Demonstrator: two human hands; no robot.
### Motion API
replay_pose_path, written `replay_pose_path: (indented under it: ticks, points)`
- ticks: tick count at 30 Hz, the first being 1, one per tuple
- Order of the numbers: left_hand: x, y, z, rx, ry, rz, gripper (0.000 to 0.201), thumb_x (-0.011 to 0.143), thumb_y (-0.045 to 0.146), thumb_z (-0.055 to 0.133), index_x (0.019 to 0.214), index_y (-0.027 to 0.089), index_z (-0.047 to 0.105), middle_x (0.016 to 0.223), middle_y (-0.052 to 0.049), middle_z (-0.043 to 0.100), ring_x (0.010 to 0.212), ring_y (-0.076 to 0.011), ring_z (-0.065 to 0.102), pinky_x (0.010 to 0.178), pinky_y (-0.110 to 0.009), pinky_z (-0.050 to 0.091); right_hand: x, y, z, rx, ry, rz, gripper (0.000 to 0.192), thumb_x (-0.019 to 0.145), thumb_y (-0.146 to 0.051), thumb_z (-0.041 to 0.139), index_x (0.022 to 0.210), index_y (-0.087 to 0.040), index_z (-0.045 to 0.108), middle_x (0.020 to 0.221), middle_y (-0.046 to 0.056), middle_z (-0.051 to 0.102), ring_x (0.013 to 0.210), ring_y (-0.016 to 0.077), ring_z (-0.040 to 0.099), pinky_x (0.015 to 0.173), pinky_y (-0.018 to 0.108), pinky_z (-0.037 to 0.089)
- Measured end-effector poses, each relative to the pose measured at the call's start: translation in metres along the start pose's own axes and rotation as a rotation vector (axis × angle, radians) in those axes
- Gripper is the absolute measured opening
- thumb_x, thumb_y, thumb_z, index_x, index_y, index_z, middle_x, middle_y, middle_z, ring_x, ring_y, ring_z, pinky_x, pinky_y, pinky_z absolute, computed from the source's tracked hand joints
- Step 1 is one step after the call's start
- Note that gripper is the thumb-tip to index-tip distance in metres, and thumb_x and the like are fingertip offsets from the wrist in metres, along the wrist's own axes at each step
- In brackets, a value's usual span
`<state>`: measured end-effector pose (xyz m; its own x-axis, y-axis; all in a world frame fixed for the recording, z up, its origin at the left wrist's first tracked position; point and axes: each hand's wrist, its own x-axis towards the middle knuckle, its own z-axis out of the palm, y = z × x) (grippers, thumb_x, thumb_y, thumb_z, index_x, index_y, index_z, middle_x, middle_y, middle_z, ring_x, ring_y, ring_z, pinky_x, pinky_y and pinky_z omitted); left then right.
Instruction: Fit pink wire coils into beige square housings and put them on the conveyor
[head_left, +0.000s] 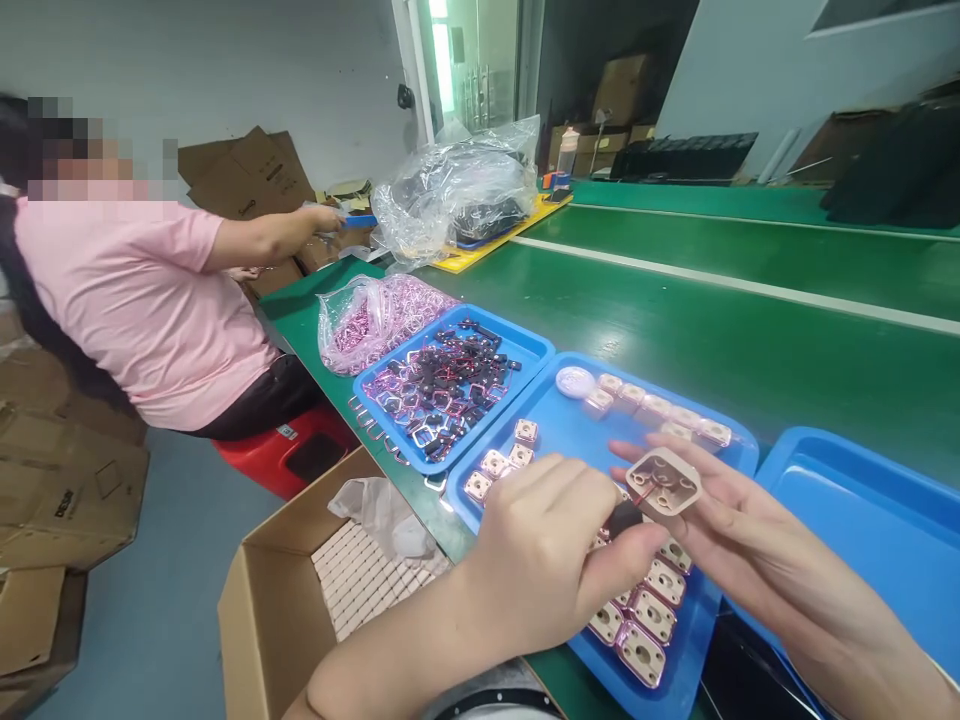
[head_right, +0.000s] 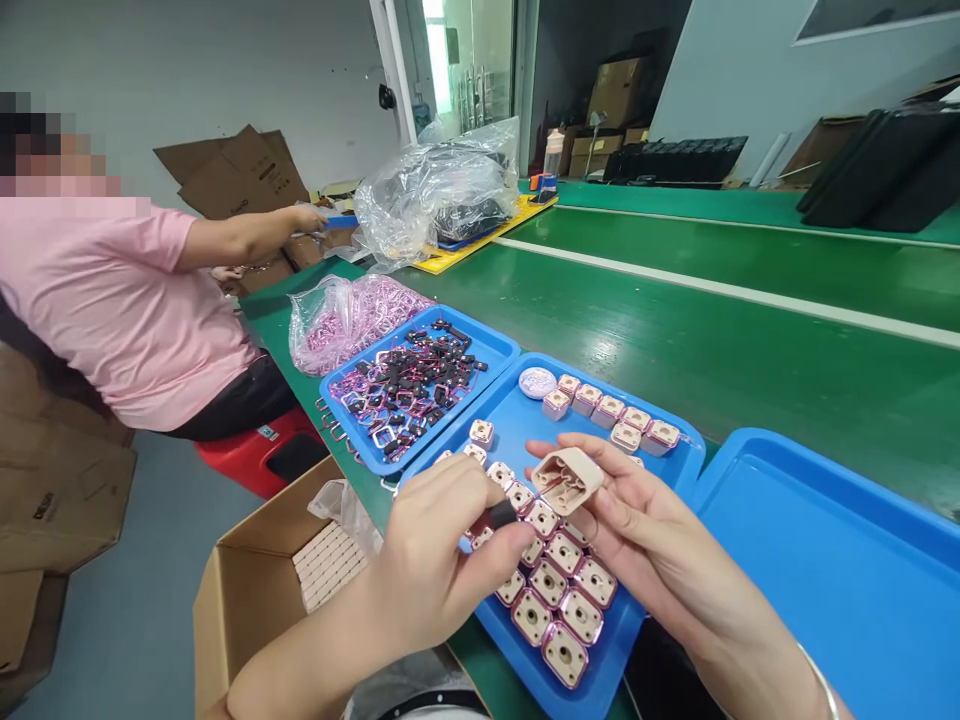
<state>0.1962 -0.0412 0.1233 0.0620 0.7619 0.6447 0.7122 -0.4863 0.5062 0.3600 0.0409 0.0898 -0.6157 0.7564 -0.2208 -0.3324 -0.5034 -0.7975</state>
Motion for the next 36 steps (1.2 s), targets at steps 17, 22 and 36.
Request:
replay_pose_path:
  ticks: [17,22,36]
  points:
    - [0.003,-0.001,0.007,0.049,-0.074,0.000,0.040,0.099,0.039,0.034,0.072,0.016,0.052,0.064,-0.003,0.057,0.060,-0.0151,0.051,0.057,-0.029,0.039,-0.004,0.000,0.001,-0.028,-0.026,0.021,0.028,0.081,-0.024,0.070,0.108,-0.031,0.070,0.109,0.003,0.073,0.090,0.0166,0.069,0.079,0.019,0.055]
    - [0.006,0.004,0.004,-0.054,-0.232,-0.017,0.035,0.099,0.037,0.036,0.076,0.017,0.051,0.066,-0.001,0.058,0.062,-0.0141,0.053,0.058,-0.027,0.041,-0.004,0.000,0.000,-0.044,0.059,0.023,0.030,0.073,-0.030,0.077,0.103,-0.031,0.073,0.104,0.003,0.074,0.091,0.0180,0.069,0.076,0.019,0.056]
    - [0.008,0.001,-0.009,-0.096,-0.291,-0.169,0.025,0.091,0.029,0.053,0.069,0.019,0.050,0.064,0.001,0.055,0.061,-0.0143,0.054,0.058,-0.026,0.044,-0.003,0.003,-0.003,-0.167,-0.103,0.078,0.032,0.077,-0.047,0.070,0.103,-0.029,0.073,0.080,0.005,0.071,0.075,0.0217,0.067,0.070,0.029,0.055]
